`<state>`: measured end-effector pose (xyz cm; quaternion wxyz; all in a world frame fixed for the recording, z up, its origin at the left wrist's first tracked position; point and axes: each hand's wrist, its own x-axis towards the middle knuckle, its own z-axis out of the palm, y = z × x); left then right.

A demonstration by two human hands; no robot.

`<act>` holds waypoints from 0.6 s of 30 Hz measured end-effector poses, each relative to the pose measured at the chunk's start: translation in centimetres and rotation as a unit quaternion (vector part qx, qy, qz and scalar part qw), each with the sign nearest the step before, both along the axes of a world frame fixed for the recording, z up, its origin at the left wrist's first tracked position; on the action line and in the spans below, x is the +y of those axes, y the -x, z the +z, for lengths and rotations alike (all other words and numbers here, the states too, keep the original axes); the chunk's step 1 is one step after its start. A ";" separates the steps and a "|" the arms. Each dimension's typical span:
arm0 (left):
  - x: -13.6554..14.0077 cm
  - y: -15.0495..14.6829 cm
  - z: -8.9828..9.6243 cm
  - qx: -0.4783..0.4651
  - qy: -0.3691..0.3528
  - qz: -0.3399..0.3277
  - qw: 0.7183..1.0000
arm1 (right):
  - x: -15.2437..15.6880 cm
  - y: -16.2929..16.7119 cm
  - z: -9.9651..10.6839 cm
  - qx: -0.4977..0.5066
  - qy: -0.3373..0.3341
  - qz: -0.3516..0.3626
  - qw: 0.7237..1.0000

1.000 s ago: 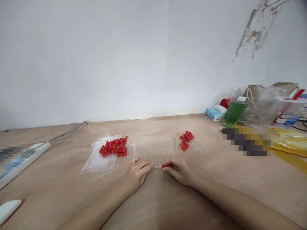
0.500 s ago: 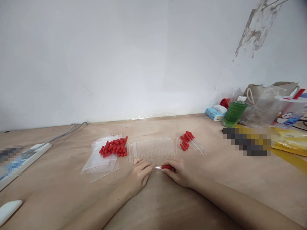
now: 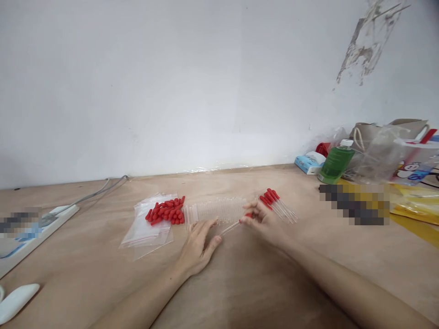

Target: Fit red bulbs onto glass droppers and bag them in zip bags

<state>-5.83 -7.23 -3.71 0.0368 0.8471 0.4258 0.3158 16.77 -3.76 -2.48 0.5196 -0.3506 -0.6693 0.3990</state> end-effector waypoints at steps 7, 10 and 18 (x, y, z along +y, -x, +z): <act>-0.1 -0.2 0.2 0.017 0.011 -0.017 1.000 | 6.5 -6.3 3.8 -0.062 -0.015 -0.208 0.976; -0.1 -0.4 0.2 0.024 0.006 -0.028 0.999 | 8.3 -7.2 2.5 -0.217 -0.035 -0.271 0.937; -0.2 -0.5 0.5 0.033 0.017 -0.037 0.999 | 8.7 -6.0 -0.7 -0.410 -0.092 -0.356 0.835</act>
